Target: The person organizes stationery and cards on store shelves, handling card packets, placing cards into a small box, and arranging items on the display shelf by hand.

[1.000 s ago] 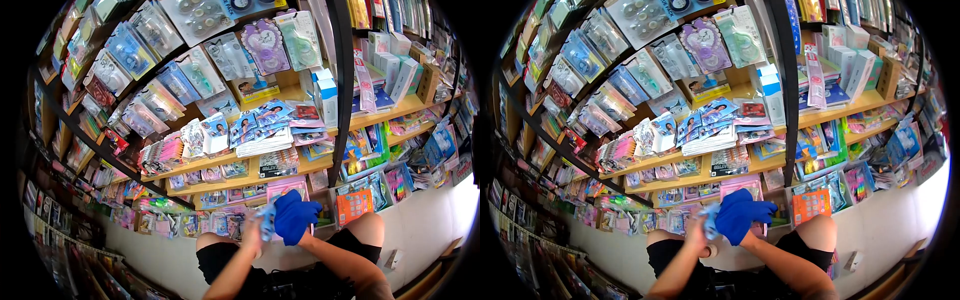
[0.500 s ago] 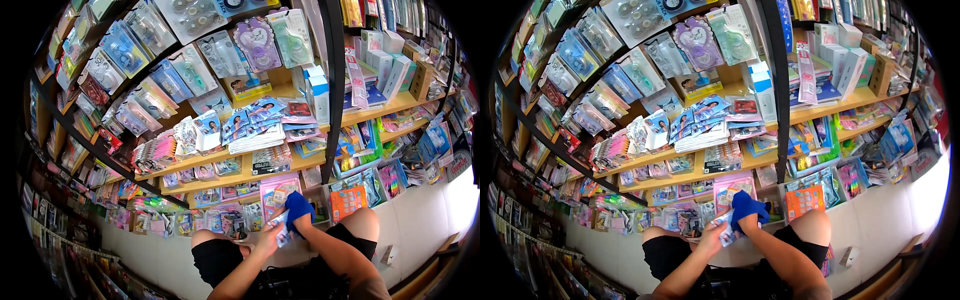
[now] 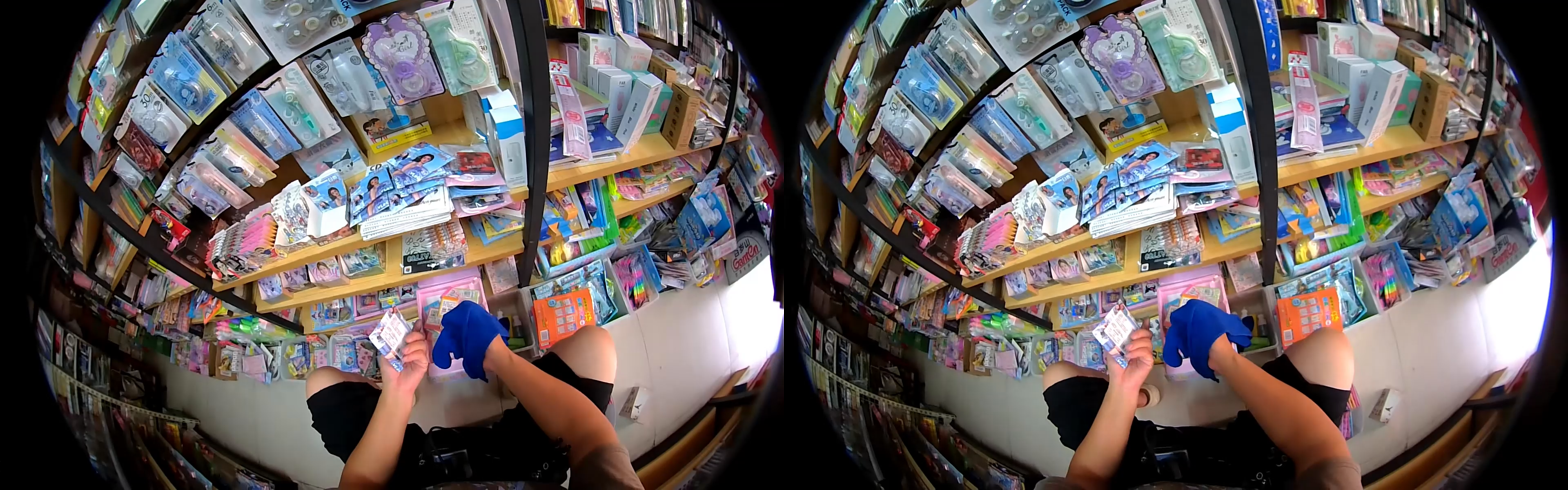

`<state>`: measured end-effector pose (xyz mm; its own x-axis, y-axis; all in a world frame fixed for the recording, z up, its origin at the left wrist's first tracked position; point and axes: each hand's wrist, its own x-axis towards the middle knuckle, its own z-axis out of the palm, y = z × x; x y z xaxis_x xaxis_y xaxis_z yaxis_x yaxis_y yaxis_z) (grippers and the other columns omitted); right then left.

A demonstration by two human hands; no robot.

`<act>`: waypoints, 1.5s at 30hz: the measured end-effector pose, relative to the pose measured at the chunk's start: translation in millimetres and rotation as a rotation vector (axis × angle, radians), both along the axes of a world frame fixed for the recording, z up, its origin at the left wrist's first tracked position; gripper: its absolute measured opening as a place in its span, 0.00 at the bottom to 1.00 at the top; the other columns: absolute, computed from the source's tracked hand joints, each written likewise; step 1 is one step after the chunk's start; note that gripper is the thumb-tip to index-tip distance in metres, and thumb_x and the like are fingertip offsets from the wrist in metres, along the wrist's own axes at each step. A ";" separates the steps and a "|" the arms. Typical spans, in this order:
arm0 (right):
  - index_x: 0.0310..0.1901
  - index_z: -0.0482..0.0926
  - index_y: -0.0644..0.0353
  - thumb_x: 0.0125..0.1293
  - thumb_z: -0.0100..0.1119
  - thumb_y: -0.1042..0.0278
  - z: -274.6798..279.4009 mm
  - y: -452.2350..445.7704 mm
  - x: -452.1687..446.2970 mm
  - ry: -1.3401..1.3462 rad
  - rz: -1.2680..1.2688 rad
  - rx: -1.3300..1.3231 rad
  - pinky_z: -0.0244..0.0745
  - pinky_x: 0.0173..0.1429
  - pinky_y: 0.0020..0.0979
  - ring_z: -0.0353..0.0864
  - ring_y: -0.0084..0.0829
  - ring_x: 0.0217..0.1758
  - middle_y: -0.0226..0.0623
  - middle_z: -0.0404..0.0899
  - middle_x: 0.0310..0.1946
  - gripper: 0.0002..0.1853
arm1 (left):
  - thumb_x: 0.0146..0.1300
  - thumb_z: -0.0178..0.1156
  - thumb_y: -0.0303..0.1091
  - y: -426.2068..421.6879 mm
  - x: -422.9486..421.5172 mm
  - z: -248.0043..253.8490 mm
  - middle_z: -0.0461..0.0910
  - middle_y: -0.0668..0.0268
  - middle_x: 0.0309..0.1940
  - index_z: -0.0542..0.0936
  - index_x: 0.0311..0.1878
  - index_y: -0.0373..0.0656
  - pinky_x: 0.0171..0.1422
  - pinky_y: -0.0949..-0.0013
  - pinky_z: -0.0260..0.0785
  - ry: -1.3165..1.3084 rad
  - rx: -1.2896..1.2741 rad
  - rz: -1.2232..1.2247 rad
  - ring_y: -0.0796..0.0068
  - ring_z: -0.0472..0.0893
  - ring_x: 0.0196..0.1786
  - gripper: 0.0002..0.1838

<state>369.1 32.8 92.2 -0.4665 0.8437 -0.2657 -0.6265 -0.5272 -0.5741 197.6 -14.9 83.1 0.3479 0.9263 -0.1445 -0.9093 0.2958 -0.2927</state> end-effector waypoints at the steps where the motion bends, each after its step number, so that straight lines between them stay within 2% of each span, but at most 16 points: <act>1: 0.31 0.70 0.58 0.61 0.49 0.64 -3.9 2.2 0.0 -0.011 0.039 0.005 0.64 0.23 0.27 0.70 0.28 0.19 0.35 0.71 0.19 0.07 | 0.59 0.50 0.35 0.5 1.5 1.3 0.66 0.62 0.29 0.65 0.54 0.24 0.24 0.79 0.64 0.022 -0.011 0.007 0.76 0.68 0.25 0.25; 8: 0.37 0.71 0.59 0.63 0.48 0.63 -23.5 -0.1 -6.3 0.089 0.117 -0.076 0.69 0.31 0.29 0.74 0.29 0.27 0.35 0.74 0.27 0.08 | 0.58 0.53 0.36 6.7 9.5 -3.4 0.68 0.66 0.28 0.67 0.52 0.30 0.28 0.76 0.65 0.250 -0.038 0.044 0.76 0.69 0.27 0.23; 11: 0.47 0.70 0.58 0.66 0.48 0.61 -45.4 -4.6 -15.4 0.231 0.242 -0.091 0.73 0.38 0.30 0.76 0.29 0.35 0.34 0.75 0.35 0.13 | 0.63 0.50 0.36 7.0 10.2 -25.9 0.71 0.67 0.31 0.70 0.49 0.36 0.34 0.74 0.67 0.832 -0.252 0.240 0.75 0.71 0.30 0.16; 14: 0.48 0.70 0.54 0.65 0.50 0.60 -49.5 -27.7 -11.4 0.049 0.221 -0.097 0.72 0.38 0.27 0.75 0.25 0.36 0.30 0.74 0.36 0.13 | 0.65 0.50 0.32 3.8 37.4 -33.7 0.71 0.62 0.38 0.66 0.48 0.35 0.41 0.74 0.66 1.593 -0.339 0.609 0.76 0.71 0.36 0.13; 15: 0.46 0.70 0.58 0.61 0.52 0.72 -9.2 -32.9 -4.5 -0.066 0.172 -0.145 0.72 0.39 0.23 0.75 0.21 0.38 0.29 0.75 0.36 0.11 | 0.65 0.51 0.33 -0.4 35.5 -51.2 0.70 0.61 0.39 0.64 0.49 0.35 0.44 0.72 0.64 1.823 -0.269 0.613 0.74 0.70 0.39 0.14; 16: 0.46 0.70 0.58 0.62 0.52 0.71 -12.8 -32.3 -4.7 -0.087 0.167 -0.105 0.71 0.38 0.23 0.74 0.21 0.38 0.28 0.75 0.36 0.11 | 0.64 0.52 0.34 -3.6 33.5 -68.0 0.69 0.59 0.40 0.62 0.50 0.36 0.47 0.71 0.63 2.052 -0.192 0.612 0.73 0.70 0.42 0.16; 20: 0.45 0.70 0.54 0.64 0.50 0.68 -62.6 -29.6 -14.5 -0.176 0.154 0.059 0.70 0.38 0.21 0.73 0.19 0.37 0.26 0.73 0.34 0.08 | 0.63 0.55 0.37 -9.0 53.1 -47.6 0.68 0.57 0.43 0.61 0.52 0.35 0.51 0.69 0.60 2.267 -0.055 0.610 0.69 0.69 0.45 0.21; 24: 0.42 0.70 0.54 0.64 0.49 0.69 -93.1 -23.3 -23.1 -0.254 0.143 0.201 0.69 0.38 0.21 0.72 0.18 0.38 0.26 0.72 0.32 0.06 | 0.60 0.59 0.38 -4.3 64.2 -32.1 0.68 0.57 0.50 0.58 0.57 0.33 0.52 0.70 0.61 1.717 -0.158 0.575 0.71 0.70 0.49 0.29; 26: 0.40 0.70 0.55 0.63 0.49 0.71 -95.2 -20.1 -23.4 -0.576 0.205 0.543 0.69 0.37 0.22 0.72 0.19 0.37 0.27 0.71 0.31 0.05 | 0.60 0.60 0.36 -4.2 58.5 -31.0 0.73 0.61 0.43 0.66 0.51 0.34 0.48 0.73 0.63 1.684 -0.148 0.476 0.75 0.72 0.45 0.22; 28: 0.39 0.71 0.55 0.63 0.49 0.72 -62.1 -19.3 -15.6 -1.196 0.316 1.179 0.70 0.35 0.24 0.73 0.20 0.36 0.28 0.72 0.31 0.04 | 0.60 0.60 0.35 -5.9 53.9 -27.1 0.75 0.63 0.39 0.70 0.47 0.34 0.47 0.75 0.64 1.649 -0.139 0.382 0.78 0.73 0.41 0.17; 31: 0.37 0.72 0.56 0.61 0.50 0.72 -37.8 -25.7 -10.2 -0.419 0.191 0.579 0.72 0.30 0.27 0.74 0.23 0.32 0.29 0.73 0.30 0.03 | 0.61 0.59 0.33 -3.3 54.0 -5.4 0.77 0.68 0.35 0.74 0.39 0.36 0.42 0.76 0.65 1.647 -0.136 0.415 0.82 0.73 0.36 0.10; 34: 0.38 0.72 0.57 0.57 0.51 0.78 -21.4 -26.7 -7.5 -0.210 0.224 0.008 0.69 0.39 0.23 0.72 0.20 0.39 0.29 0.72 0.33 0.08 | 0.61 0.58 0.32 -3.9 53.9 3.8 0.77 0.68 0.34 0.74 0.38 0.37 0.39 0.76 0.65 1.668 -0.114 0.441 0.84 0.73 0.35 0.09; 37: 0.39 0.73 0.58 0.58 0.50 0.76 -22.5 -25.0 -5.2 -0.207 0.261 0.098 0.70 0.39 0.25 0.74 0.23 0.38 0.32 0.74 0.34 0.07 | 0.61 0.58 0.31 -4.0 52.6 4.1 0.77 0.68 0.33 0.74 0.38 0.37 0.38 0.77 0.65 1.665 -0.126 0.486 0.84 0.73 0.34 0.08; 39: 0.35 0.75 0.59 0.55 0.52 0.73 -10.4 -17.7 -8.3 -0.829 0.474 0.829 0.70 0.39 0.27 0.75 0.28 0.36 0.36 0.75 0.32 0.06 | 0.61 0.58 0.31 -4.3 52.6 0.8 0.77 0.68 0.33 0.74 0.38 0.37 0.38 0.77 0.65 1.646 -0.136 0.500 0.84 0.73 0.34 0.08; 41: 0.33 0.75 0.59 0.55 0.53 0.72 -12.7 -18.2 -7.8 -1.099 0.462 1.129 0.70 0.38 0.26 0.75 0.27 0.34 0.36 0.75 0.31 0.05 | 0.61 0.58 0.30 -5.7 54.2 -3.2 0.77 0.68 0.33 0.74 0.39 0.37 0.38 0.77 0.65 1.623 -0.140 0.486 0.84 0.73 0.34 0.08; 45: 0.33 0.73 0.59 0.56 0.53 0.75 -36.8 -23.5 -12.6 -1.232 0.323 1.198 0.69 0.38 0.23 0.72 0.21 0.35 0.33 0.74 0.31 0.03 | 0.61 0.57 0.30 -7.5 58.9 -2.5 0.77 0.68 0.33 0.74 0.39 0.37 0.38 0.77 0.65 1.604 -0.136 0.474 0.84 0.73 0.33 0.07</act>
<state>356.5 9.3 55.4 -0.6630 0.7440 0.0832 0.4723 0.5019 -0.7246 256.5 -22.5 80.6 -0.5080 0.8508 -0.1347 -0.2882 -0.0205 0.9573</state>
